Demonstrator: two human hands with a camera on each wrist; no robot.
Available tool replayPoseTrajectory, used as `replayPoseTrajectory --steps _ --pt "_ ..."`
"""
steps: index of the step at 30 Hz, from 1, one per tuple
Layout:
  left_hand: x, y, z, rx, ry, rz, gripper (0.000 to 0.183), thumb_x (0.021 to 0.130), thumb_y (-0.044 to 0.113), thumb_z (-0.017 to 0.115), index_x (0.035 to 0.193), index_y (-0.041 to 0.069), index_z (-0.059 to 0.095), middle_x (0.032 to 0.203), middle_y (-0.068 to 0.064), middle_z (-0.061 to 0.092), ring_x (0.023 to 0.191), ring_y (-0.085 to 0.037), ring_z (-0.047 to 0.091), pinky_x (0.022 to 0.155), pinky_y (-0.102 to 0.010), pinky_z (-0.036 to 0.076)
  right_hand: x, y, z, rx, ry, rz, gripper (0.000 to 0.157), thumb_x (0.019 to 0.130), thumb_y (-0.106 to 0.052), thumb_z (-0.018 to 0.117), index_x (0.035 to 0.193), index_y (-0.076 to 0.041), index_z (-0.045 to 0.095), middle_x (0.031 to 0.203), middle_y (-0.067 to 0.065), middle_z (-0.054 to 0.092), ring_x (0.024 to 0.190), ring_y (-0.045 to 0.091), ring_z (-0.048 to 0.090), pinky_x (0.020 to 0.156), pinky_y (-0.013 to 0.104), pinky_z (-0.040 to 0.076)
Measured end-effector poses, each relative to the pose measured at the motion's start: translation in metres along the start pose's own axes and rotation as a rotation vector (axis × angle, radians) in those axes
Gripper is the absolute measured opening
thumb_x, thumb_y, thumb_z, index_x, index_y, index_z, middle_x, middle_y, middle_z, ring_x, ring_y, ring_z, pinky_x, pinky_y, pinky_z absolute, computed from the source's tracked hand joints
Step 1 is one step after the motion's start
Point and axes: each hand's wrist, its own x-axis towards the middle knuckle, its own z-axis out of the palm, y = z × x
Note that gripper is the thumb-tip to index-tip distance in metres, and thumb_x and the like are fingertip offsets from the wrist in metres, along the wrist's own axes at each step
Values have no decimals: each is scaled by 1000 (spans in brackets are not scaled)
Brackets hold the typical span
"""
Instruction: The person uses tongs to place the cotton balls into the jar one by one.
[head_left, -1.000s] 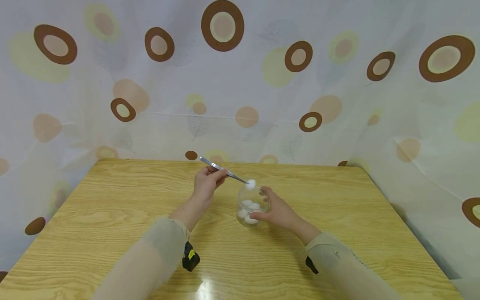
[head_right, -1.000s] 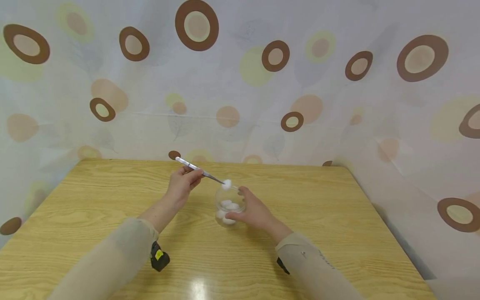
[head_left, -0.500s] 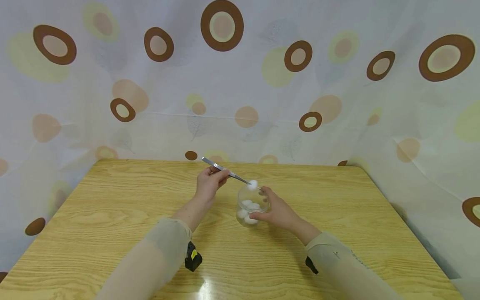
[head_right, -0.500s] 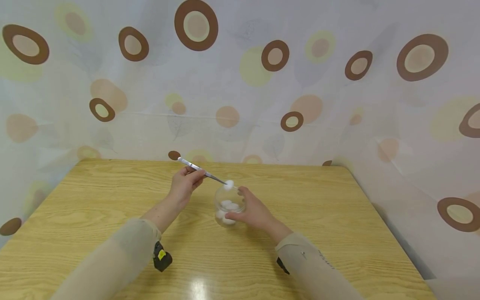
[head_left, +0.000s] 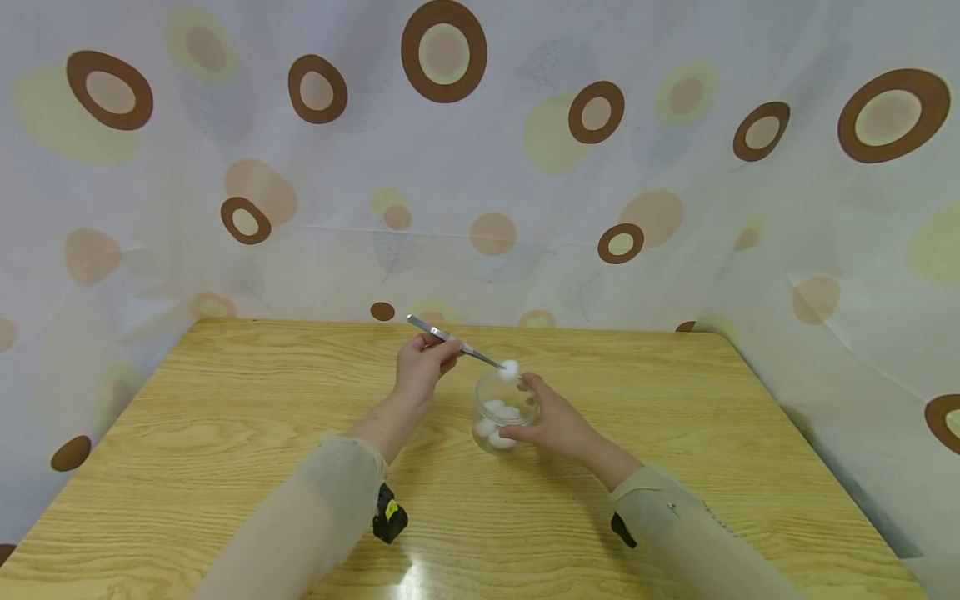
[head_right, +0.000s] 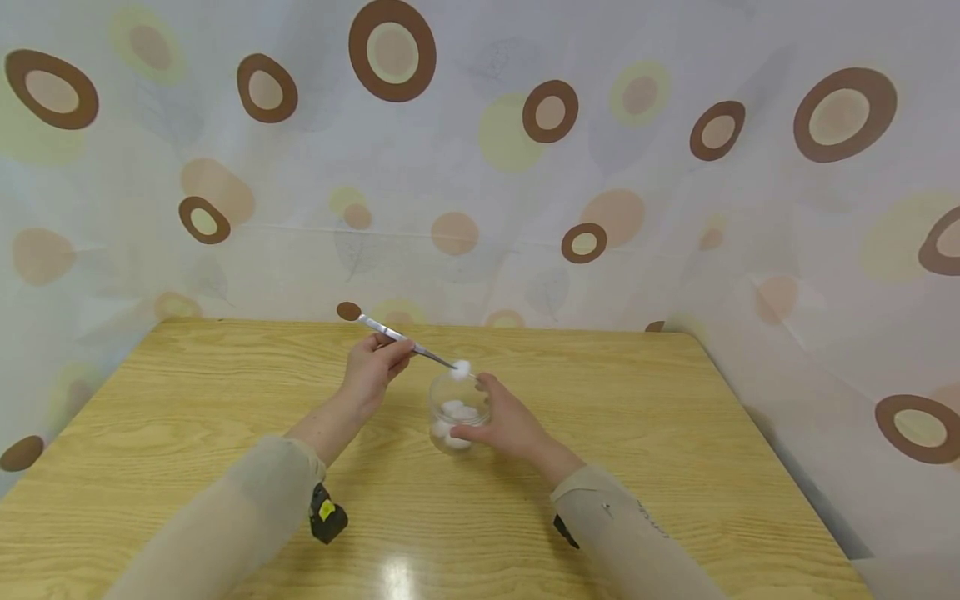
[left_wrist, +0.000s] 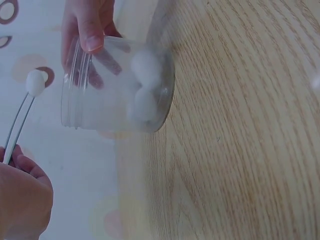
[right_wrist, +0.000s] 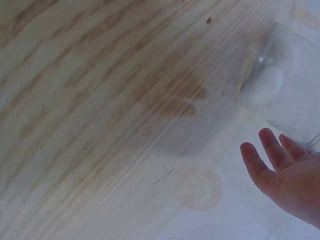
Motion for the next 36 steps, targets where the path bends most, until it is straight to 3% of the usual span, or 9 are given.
replayPoseTrajectory --steps 14,27,31,36 --pt "0 -4 0 0 -15 -5 8 86 5 62 89 7 55 75 8 62 72 -2 62 72 -17 50 0 -1 0 -15 6 -2 90 76 -42 74 143 -8 25 144 12 40 128 32 44 99 52 41" --pt "-3 1 -4 -3 -20 -20 7 87 4 60 92 7 55 74 9 61 72 -3 61 81 -24 50 0 -1 0 -20 -2 -15 90 76 -43 73 142 -7 25 143 13 41 128 34 44 99 51 41" --pt "-3 2 -8 15 -23 -19 11 88 5 60 99 3 57 75 11 61 73 -2 61 85 -26 49 1 -2 -1 -28 2 -18 88 76 -42 74 141 -7 27 143 13 41 127 34 45 98 51 42" --pt "-2 1 -13 26 -30 -17 24 89 6 59 111 -1 57 78 11 60 74 0 60 81 -21 49 0 -3 -1 -24 -2 -16 88 76 -41 74 142 -7 26 144 13 40 128 34 43 99 52 41"
